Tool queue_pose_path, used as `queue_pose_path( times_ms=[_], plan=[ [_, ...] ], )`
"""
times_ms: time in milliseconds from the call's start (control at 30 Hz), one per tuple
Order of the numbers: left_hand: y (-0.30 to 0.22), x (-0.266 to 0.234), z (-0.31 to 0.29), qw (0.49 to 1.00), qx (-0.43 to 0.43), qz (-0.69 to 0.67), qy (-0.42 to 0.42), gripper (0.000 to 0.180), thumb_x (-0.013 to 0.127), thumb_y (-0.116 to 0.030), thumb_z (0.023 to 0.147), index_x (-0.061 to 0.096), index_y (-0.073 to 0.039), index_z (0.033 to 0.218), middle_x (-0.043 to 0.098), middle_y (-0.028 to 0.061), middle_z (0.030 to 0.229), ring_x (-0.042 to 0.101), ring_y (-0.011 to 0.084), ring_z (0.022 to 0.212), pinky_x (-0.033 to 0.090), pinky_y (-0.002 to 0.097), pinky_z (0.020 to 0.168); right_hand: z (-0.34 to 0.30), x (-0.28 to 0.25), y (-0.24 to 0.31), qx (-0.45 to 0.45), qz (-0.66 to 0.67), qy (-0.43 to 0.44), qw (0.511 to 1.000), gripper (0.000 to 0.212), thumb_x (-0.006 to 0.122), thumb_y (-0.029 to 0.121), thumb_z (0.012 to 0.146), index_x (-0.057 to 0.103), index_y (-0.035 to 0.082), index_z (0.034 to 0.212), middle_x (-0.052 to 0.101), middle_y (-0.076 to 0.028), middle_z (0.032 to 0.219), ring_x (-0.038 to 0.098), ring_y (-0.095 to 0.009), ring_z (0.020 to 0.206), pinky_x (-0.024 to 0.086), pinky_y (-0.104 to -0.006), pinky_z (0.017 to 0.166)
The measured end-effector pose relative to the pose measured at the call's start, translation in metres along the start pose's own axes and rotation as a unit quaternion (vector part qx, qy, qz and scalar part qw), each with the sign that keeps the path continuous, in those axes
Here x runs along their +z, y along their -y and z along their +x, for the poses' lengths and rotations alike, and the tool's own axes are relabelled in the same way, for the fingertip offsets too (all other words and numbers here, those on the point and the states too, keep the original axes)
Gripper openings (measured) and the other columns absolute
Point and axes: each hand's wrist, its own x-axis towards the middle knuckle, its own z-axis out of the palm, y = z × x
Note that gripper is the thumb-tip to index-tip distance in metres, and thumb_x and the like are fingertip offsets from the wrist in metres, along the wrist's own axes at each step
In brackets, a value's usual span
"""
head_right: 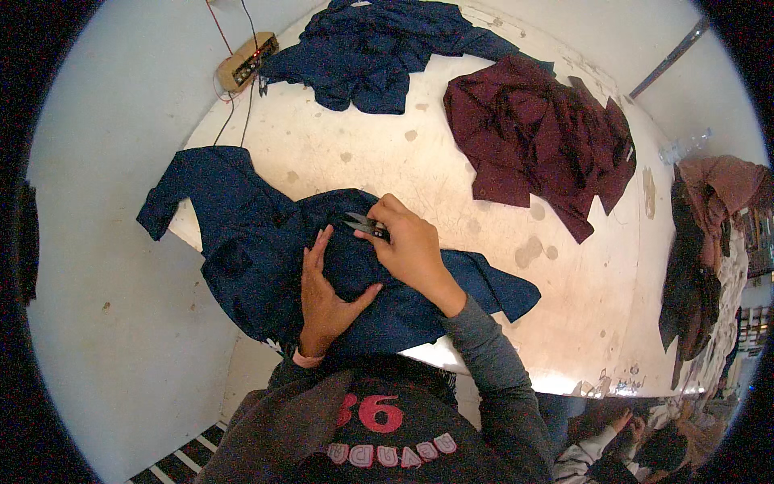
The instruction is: The person uses small scissors to trim loose threads and fabric bits from a dark blue garment laid on a white table. They repeatedly lift, turn, and reposition the garment to access different areas, then place it aside and pick up another dark garment to continue trimming.
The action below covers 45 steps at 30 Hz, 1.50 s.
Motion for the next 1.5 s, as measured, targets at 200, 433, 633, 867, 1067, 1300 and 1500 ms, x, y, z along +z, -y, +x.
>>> queue_pose_path(
  times_ms=[200,433,633,867,1067,1300,1500],
  plan=[
    [-0.015,-0.027,0.027,0.998,0.016,-0.06,0.005,0.076,0.085,-0.026,0.082,0.042,-0.001,0.139,0.063,0.0151,0.133,0.053,0.0356,0.136,0.034,0.0562,0.115,-0.006,-0.013,0.022,-0.028,0.02,0.024,0.999,0.022,0.075,0.017,0.085,0.063,0.005,0.098,0.062,-0.009,0.096,0.067,-0.032,0.078,0.051,-0.0395,0.065],
    [-0.019,-0.039,0.039,0.969,0.033,-0.201,0.139,0.031,0.071,0.002,0.086,0.065,-0.001,0.117,0.07,0.0126,0.123,0.07,0.0283,0.11,0.054,0.0356,0.094,-0.011,-0.023,0.027,-0.075,0.018,-0.051,0.996,0.023,0.072,0.0,0.078,0.06,0.003,0.098,0.06,-0.011,0.092,0.065,-0.027,0.076,0.048,-0.0333,0.066],
    [-0.034,-0.041,0.041,0.981,-0.013,-0.174,0.082,0.044,0.072,-0.001,0.084,0.069,-0.009,0.127,0.069,0.0109,0.126,0.069,0.0275,0.113,0.053,0.0349,0.096,-0.028,-0.033,0.031,-0.062,-0.009,-0.1,0.993,0.026,0.075,0.017,0.083,0.063,0.008,0.103,0.068,-0.009,0.097,0.07,-0.029,0.08,0.053,-0.0363,0.066],
    [-0.045,-0.05,0.041,0.987,-0.02,-0.124,0.099,0.059,0.073,0.0,0.081,0.063,-0.015,0.137,0.064,0.0078,0.136,0.065,0.0263,0.119,0.054,0.0373,0.093,-0.05,-0.037,0.038,0.046,-0.045,-0.027,0.998,0.036,0.078,0.037,0.086,0.062,0.006,0.095,0.071,-0.011,0.077,0.07,-0.026,0.063,0.051,-0.0343,0.058],
    [-0.049,-0.048,0.039,0.989,0.011,-0.111,0.102,0.064,0.075,0.002,0.08,0.06,-0.013,0.14,0.061,0.0088,0.14,0.064,0.0281,0.121,0.054,0.038,0.093,-0.049,-0.03,0.039,0.033,-0.057,-0.008,0.998,0.032,0.076,0.035,0.089,0.063,0.006,0.093,0.072,-0.012,0.076,0.071,-0.027,0.064,0.05,-0.0345,0.058],
    [-0.03,-0.039,0.038,0.917,-0.107,-0.363,0.131,0.065,0.068,0.006,0.089,0.048,-0.005,0.149,0.051,0.0112,0.151,0.065,0.0146,0.111,0.056,0.0254,0.086,-0.056,-0.038,0.029,0.04,0.097,-0.127,0.986,0.025,0.078,0.03,0.088,0.071,0.009,0.101,0.074,-0.008,0.086,0.071,-0.02,0.07,0.053,-0.0308,0.062],
    [-0.025,-0.04,0.04,0.857,-0.159,-0.452,0.191,0.074,0.066,0.011,0.088,0.039,-0.004,0.155,0.048,0.0107,0.154,0.065,0.0079,0.098,0.052,0.0204,0.083,-0.065,-0.022,-0.004,-0.045,0.147,-0.139,0.978,0.019,0.08,0.018,0.083,0.076,0.012,0.101,0.071,-0.005,0.084,0.068,-0.015,0.069,0.051,-0.0288,0.062]
  ],
)
